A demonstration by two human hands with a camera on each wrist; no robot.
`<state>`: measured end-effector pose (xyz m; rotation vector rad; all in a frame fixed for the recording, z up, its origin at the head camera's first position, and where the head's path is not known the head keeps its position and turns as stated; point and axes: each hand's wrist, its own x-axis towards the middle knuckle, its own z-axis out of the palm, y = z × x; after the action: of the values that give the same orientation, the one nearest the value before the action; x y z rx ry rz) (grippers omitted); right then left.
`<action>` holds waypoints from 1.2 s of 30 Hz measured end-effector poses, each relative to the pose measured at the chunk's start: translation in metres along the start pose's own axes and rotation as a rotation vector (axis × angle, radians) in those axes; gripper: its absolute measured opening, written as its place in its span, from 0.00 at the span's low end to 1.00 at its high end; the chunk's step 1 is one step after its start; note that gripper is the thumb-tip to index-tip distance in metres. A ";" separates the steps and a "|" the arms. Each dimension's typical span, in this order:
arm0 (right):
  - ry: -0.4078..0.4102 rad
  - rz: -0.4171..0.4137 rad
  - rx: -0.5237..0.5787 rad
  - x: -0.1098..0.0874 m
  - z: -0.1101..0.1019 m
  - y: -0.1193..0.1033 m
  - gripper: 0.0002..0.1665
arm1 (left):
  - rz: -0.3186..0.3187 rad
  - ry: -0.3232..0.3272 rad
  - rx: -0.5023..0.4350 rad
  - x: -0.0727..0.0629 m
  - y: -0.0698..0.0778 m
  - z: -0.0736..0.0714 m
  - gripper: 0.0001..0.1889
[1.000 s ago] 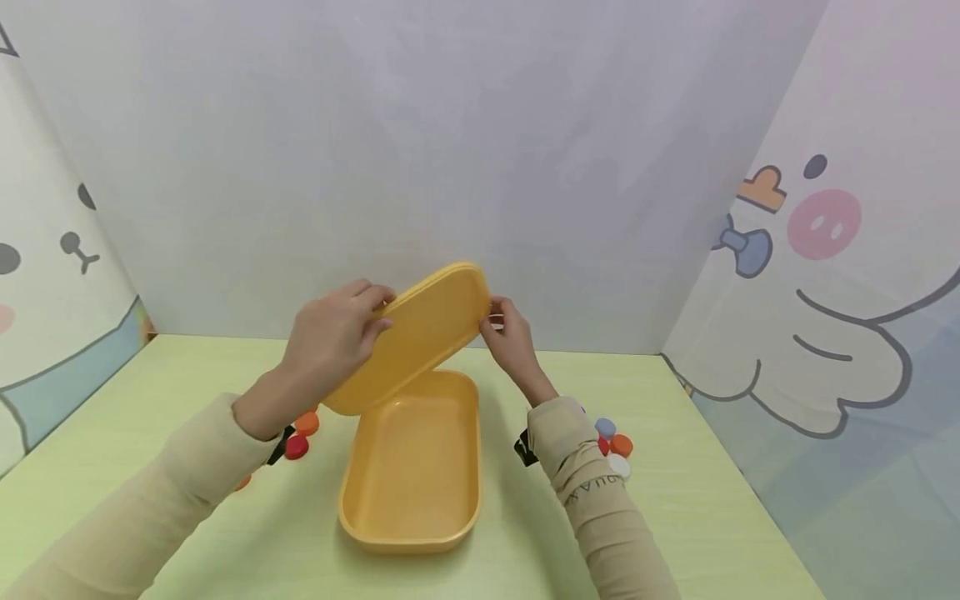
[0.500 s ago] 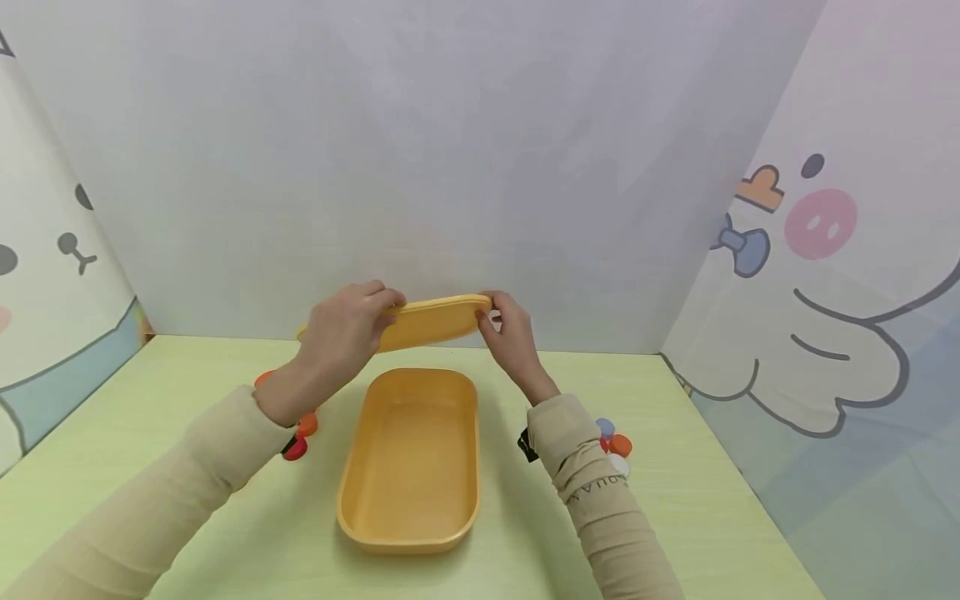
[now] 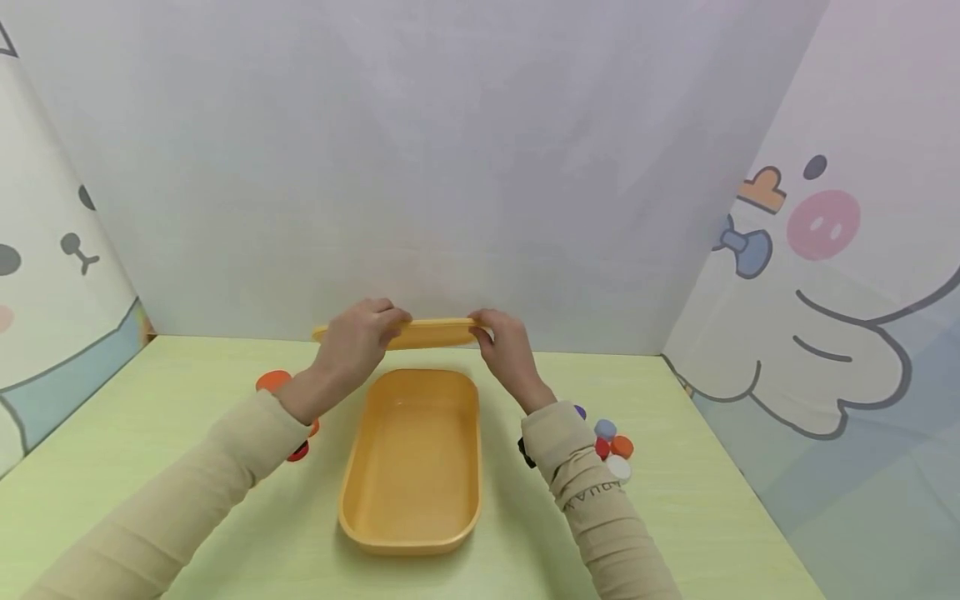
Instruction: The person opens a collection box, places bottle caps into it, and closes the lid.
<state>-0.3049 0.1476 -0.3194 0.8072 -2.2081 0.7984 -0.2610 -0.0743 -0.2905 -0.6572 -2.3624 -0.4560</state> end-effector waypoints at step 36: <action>-0.078 0.117 -0.007 -0.042 0.028 0.043 0.05 | -0.077 -0.123 0.010 -0.032 -0.047 0.042 0.04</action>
<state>-0.3203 0.1683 -0.3802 0.7229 -2.3435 0.8274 -0.2864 -0.1040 -0.3502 -0.6064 -2.5119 -0.4481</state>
